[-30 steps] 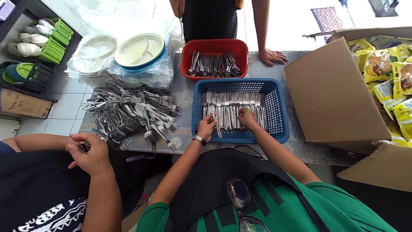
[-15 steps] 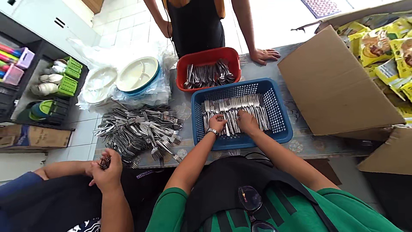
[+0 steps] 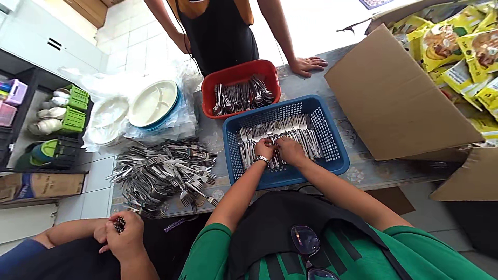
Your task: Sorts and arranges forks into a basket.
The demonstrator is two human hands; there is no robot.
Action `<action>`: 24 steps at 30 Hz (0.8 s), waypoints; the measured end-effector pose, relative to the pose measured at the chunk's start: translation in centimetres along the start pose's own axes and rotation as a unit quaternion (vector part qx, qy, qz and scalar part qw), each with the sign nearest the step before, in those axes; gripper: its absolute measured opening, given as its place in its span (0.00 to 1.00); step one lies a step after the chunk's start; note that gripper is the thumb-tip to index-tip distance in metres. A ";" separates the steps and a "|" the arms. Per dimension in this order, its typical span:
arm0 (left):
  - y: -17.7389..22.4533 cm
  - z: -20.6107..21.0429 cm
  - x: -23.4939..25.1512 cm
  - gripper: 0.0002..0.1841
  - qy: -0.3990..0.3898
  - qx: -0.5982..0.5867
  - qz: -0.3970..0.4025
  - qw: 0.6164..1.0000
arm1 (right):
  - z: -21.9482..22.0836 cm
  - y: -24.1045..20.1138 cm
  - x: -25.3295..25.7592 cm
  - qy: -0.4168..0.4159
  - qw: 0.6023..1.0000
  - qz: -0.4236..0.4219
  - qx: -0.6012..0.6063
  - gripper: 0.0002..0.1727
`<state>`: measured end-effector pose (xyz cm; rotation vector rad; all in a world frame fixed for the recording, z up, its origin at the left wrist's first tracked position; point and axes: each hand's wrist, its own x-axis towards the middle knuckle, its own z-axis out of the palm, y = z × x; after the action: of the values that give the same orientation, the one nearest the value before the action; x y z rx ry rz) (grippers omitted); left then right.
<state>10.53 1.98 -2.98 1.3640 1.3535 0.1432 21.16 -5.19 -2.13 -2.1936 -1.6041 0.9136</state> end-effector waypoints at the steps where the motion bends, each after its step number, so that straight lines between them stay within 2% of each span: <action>1: 0.2 -0.2 -0.1 0.27 0.002 0.031 0.000 1.000 | 0.0 -0.1 0.0 -0.006 1.000 -0.001 -0.003 0.16; 7: 0.6 -1.3 -0.9 0.26 -0.004 0.144 0.034 0.989 | -0.1 -0.1 0.0 -0.021 1.000 -0.012 -0.012 0.17; 10: -0.1 -2.2 -3.1 0.25 -0.027 0.201 0.085 0.975 | 0.5 0.5 -0.5 -0.033 0.999 -0.006 -0.017 0.21; 12: 0.4 -3.2 -4.6 0.23 -0.021 0.214 0.132 0.968 | -0.4 0.1 -0.2 -0.011 0.998 -0.054 -0.023 0.26; 14: 0.2 -3.9 -6.0 0.23 -0.012 0.274 0.152 0.949 | -0.2 0.0 -0.2 -0.015 0.991 -0.124 -0.044 0.36; 16: -0.2 -4.4 -6.3 0.33 -0.012 0.373 0.153 0.915 | 0.4 0.0 -0.3 -0.049 0.981 -0.171 -0.082 0.47; 18: -0.9 -4.9 -5.6 0.51 -0.037 0.456 0.147 0.877 | 1.0 0.2 -0.3 -0.083 0.971 -0.189 -0.121 0.55; 19: -1.3 -5.1 -5.1 0.57 -0.045 0.486 0.146 0.860 | 1.3 0.4 -0.1 -0.095 0.968 -0.189 -0.138 0.57; 21: -2.3 -5.2 -4.2 0.63 -0.052 0.516 0.140 0.843 | 1.5 0.5 0.1 -0.120 0.964 -0.180 -0.156 0.60; 24: -3.2 -4.9 -3.6 0.62 -0.064 0.531 0.127 0.836 | 1.4 0.4 0.4 -0.139 0.961 -0.167 -0.170 0.58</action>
<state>3.92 1.22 -1.57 2.4231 1.1309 -0.6158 20.65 -5.14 -3.55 -1.9597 -2.3320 0.9303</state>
